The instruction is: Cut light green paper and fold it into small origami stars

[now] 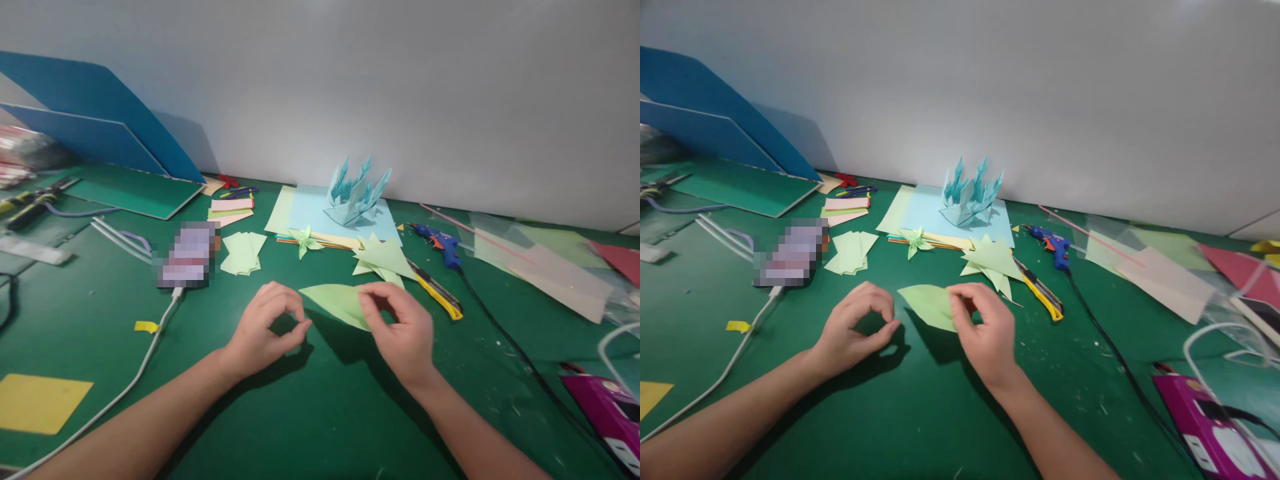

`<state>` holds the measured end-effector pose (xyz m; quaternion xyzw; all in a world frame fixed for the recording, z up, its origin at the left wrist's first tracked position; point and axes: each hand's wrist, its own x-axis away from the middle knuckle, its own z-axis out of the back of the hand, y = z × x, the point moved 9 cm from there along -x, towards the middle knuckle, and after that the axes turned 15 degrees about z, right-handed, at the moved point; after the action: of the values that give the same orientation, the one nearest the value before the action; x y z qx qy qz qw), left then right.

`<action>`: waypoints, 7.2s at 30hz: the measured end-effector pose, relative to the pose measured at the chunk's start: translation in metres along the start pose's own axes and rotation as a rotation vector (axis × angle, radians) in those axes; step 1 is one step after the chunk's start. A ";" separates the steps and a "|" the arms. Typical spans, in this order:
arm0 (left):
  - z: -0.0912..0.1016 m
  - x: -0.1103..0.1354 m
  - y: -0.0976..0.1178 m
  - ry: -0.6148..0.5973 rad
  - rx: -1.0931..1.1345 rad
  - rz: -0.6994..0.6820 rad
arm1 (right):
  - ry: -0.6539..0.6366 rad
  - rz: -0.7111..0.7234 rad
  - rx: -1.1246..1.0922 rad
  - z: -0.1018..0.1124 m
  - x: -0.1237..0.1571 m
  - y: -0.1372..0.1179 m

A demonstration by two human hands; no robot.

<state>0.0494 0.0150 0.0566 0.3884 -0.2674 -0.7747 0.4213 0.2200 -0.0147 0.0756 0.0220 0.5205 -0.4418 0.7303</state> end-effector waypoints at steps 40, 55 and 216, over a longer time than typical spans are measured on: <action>-0.029 0.011 -0.069 -0.167 0.650 0.833 | -0.505 -0.021 -0.449 -0.063 0.037 0.005; -0.026 0.004 -0.046 -0.252 0.429 0.712 | -0.349 -0.237 -0.554 -0.059 0.033 0.025; -0.026 0.000 -0.039 -0.244 -0.081 0.444 | -0.702 0.195 -0.342 -0.078 0.040 -0.024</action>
<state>0.0534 0.0321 0.0131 0.2068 -0.3639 -0.7144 0.5607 0.1484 -0.0156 0.0190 -0.2029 0.3009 -0.2582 0.8953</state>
